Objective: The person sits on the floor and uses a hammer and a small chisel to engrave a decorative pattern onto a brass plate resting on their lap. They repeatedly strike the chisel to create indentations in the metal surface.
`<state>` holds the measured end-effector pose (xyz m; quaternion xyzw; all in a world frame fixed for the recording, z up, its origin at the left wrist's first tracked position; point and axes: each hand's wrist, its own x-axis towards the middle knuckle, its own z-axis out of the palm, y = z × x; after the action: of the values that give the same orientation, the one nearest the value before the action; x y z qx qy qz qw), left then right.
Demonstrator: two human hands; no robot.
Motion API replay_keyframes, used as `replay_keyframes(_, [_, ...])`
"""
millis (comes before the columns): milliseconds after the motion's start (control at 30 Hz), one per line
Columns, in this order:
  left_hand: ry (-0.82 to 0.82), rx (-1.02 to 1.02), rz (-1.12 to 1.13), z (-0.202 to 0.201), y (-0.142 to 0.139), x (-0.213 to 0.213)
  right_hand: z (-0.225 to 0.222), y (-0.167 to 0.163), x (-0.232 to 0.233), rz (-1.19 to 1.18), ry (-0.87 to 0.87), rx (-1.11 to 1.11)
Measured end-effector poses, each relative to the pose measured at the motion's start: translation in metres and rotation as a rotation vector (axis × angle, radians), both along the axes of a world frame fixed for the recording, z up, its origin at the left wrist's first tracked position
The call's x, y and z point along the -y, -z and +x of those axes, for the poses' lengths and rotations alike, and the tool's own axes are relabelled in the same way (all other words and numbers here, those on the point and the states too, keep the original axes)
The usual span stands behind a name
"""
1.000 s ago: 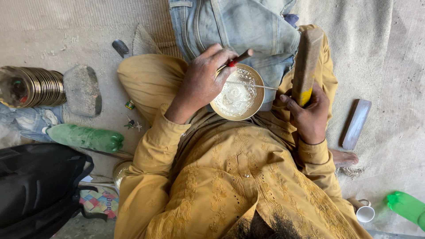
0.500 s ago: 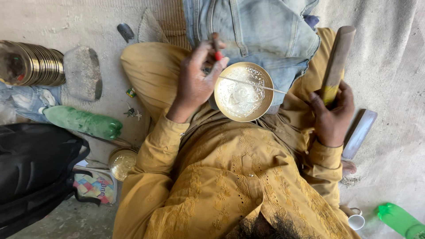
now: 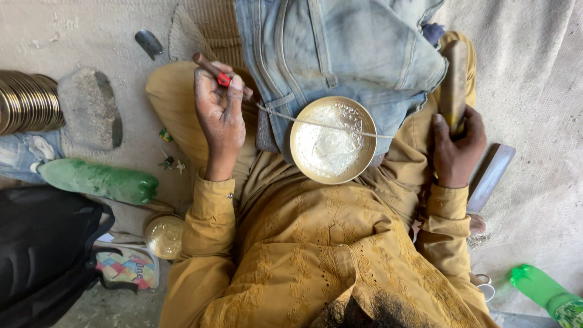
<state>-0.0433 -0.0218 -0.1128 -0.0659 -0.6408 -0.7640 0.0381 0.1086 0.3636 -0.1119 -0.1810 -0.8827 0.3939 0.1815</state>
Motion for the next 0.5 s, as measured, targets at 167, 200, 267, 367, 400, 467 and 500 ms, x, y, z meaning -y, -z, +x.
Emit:
replay_keyframes(167, [0.039,-0.037,0.016,-0.012,0.002,-0.007,-0.029,0.015,-0.041,0.186,0.188,0.107])
replay_keyframes(200, [0.037,-0.056,-0.063,-0.015,-0.001,-0.009,-0.034,0.019,-0.048,0.191,0.207,0.136])
replay_keyframes(267, [0.031,-0.093,-0.223,-0.021,-0.006,-0.012,-0.042,0.021,-0.057,0.248,0.256,0.238])
replay_keyframes(367, [-0.069,-0.174,-0.490,-0.040,-0.013,-0.018,-0.055,0.018,-0.065,0.485,0.259,0.272])
replay_keyframes(400, [-0.043,-0.144,-0.441,-0.050,-0.014,-0.020,-0.061,0.014,-0.065,0.609,0.200,0.168])
replay_keyframes(467, [0.018,-0.084,-0.339,-0.073,-0.016,-0.027,-0.080,-0.003,-0.058,0.429,0.040,-0.038])
replay_keyframes(500, [0.020,-0.115,-0.279,-0.082,-0.017,-0.031,-0.092,-0.013,-0.052,0.126,-0.054,-0.133])
